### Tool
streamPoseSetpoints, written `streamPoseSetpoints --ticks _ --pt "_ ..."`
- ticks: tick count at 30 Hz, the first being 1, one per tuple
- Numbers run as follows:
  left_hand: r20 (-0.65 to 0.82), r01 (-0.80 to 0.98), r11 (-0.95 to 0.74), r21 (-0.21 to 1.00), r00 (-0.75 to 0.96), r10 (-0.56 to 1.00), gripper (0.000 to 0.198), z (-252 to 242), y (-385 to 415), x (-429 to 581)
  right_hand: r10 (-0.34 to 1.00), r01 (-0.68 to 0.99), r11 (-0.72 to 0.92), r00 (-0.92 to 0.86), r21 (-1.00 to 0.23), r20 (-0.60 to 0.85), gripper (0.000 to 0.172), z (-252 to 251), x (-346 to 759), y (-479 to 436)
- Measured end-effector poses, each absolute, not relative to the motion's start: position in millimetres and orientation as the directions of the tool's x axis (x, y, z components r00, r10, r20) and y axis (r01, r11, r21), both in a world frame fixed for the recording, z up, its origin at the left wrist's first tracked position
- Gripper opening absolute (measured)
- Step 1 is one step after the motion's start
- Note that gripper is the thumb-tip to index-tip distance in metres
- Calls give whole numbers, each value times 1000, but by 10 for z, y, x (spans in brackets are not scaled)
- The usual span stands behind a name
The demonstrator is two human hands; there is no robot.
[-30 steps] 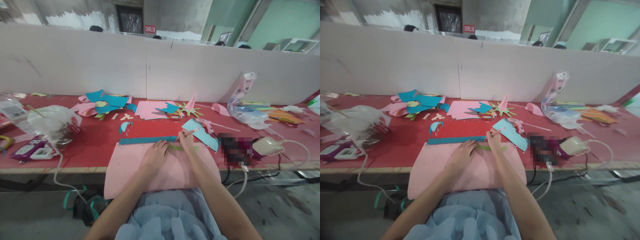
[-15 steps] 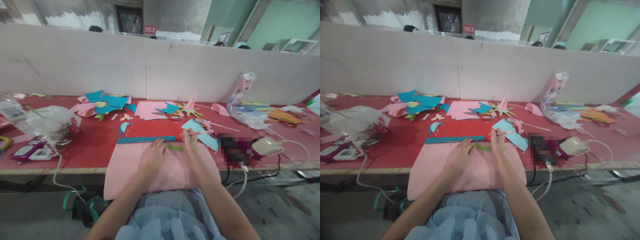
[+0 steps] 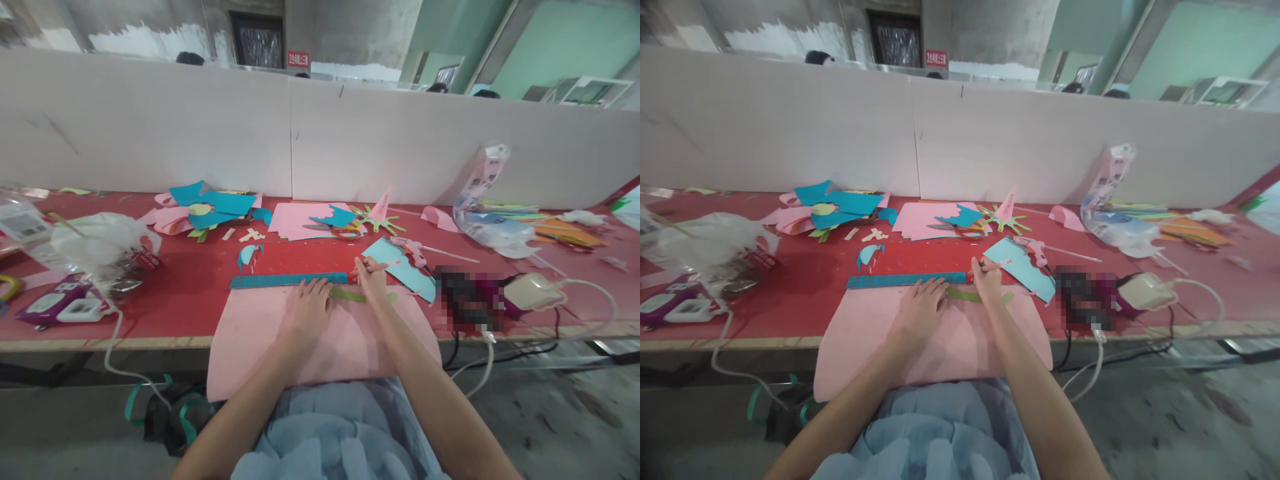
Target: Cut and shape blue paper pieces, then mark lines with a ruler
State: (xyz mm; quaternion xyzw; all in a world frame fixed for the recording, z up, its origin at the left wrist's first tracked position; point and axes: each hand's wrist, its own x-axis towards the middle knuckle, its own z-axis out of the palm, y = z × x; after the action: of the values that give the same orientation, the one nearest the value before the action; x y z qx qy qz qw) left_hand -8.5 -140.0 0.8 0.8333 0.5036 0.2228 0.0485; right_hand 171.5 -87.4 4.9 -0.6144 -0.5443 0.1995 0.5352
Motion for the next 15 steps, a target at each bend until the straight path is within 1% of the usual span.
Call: streamPoseSetpoints --ticks 5,8,11,15 --pt "325 818 -493 295 399 857 34 47 -1408 -85 886 460 170 316 -871 340 34 48 1713 -882" --pt "342 777 -573 259 481 807 41 57 -1409 -82 876 504 182 307 -845 372 36 34 1723 -876" --pt "324 747 -626 222 549 770 45 45 -1402 -74 872 535 180 301 -825 386 37 20 1735 -858" --pt "303 741 -637 212 569 764 40 17 -1391 -68 900 456 212 253 -865 354 34 25 1714 -847"
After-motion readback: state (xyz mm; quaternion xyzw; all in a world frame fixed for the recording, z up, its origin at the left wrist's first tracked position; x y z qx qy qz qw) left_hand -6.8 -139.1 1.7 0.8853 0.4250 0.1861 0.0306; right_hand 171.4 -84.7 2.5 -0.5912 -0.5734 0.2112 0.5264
